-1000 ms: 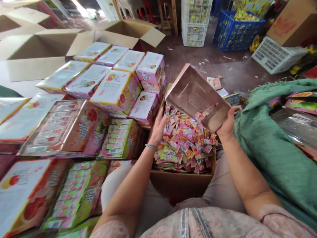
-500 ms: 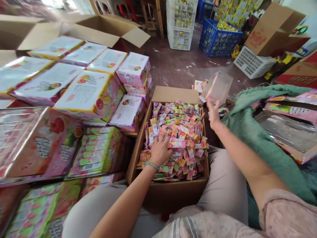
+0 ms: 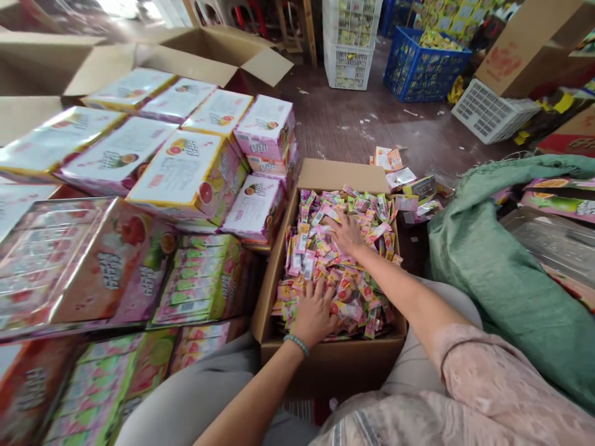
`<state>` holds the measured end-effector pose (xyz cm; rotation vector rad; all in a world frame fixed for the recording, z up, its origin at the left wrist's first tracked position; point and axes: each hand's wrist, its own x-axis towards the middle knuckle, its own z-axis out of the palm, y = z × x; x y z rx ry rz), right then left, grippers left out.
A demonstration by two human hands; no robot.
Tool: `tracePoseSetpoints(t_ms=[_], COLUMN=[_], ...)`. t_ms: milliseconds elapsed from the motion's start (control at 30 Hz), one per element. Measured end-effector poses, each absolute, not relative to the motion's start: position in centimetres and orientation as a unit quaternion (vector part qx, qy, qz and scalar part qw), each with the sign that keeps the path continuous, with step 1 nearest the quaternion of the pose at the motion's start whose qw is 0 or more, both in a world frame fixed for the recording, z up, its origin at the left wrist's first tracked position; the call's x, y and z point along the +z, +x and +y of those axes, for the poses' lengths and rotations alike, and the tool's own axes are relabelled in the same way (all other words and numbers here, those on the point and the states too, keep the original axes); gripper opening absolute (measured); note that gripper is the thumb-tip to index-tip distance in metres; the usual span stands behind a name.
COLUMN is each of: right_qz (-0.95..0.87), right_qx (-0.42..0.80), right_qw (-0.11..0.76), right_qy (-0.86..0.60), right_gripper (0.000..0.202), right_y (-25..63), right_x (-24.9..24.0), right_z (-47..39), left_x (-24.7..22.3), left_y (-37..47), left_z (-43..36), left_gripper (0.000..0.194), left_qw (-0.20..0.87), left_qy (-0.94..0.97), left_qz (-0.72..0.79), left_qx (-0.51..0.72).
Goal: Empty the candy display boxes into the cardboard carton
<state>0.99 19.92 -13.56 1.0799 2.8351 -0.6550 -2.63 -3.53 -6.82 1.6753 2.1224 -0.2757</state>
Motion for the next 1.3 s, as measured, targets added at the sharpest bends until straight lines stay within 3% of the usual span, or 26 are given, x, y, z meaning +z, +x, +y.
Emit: tracePoseSetpoints(t_ms=[167,367,467,567,667,767,833,900,967,1033,1200,1300], right_qz=[0.925,0.872,0.873,0.893,0.875,0.806,0.782,0.784,0.789,0.789,0.821,0.862], right_qx=[-0.221,-0.363,-0.386,-0.387,-0.416,-0.439,-0.408,-0.385,-0.378,-0.354,-0.230,-0.150], right_qw=[-0.003,-0.010,-0.003,-0.028,-0.146,-0.268,-0.291,-0.235,-0.127,-0.045,0.091,0.095], right_qy=[0.309,0.329,0.297,0.228,0.199,0.295,0.371,0.426,0.468,0.500,0.515,0.474], right_gripper=[0.052,0.048,0.050,0.040,0.034,0.051,0.059,0.078,0.101,0.113,0.104,0.092], right_y=[-4.4,-9.7,-8.7,-3.9,3.2,9.0,10.8,11.0,10.1,9.1,7.9,8.2], right_x=[-15.9,-17.4,-15.9,-13.2,-10.5,-9.6,-10.8,-13.3,-16.3,-18.9,-20.3,-17.6], right_z=[20.6,23.5,24.1,23.4,22.5,22.5,22.8,22.5,21.3,19.8,19.0,19.5], left_x=[-7.9,-6.0,-4.2,-2.9,-3.2,-5.0,-6.5,-7.8,-8.8,-9.7,-11.6,-11.5], left_y=[-2.4,-2.0,-1.8,-1.6,-1.5,-1.6,-1.9,-2.2,-2.5,-2.7,-3.0,-2.4], left_z=[-3.2,-1.9,-2.0,-2.1,-1.5,-0.7,-0.4,-0.5,-0.7,-0.8,-0.1,0.7], left_gripper=[0.062,0.069,0.064,0.053,0.070,0.096,0.113,0.124,0.128,0.130,0.121,0.115], left_qw=[0.235,0.287,0.315,0.304,0.285,0.262,0.267,0.282,0.296,0.307,0.315,0.330], left_qy=[0.616,0.636,0.624,0.598,0.570,0.560,0.555,0.547,0.542,0.535,0.522,0.532], left_qz=[0.743,0.705,0.709,0.739,0.771,0.786,0.788,0.787,0.784,0.784,0.792,0.779], left_qx=[-0.112,-0.125,-0.098,-0.066,-0.025,0.007,-0.011,-0.043,-0.062,-0.066,-0.037,-0.037])
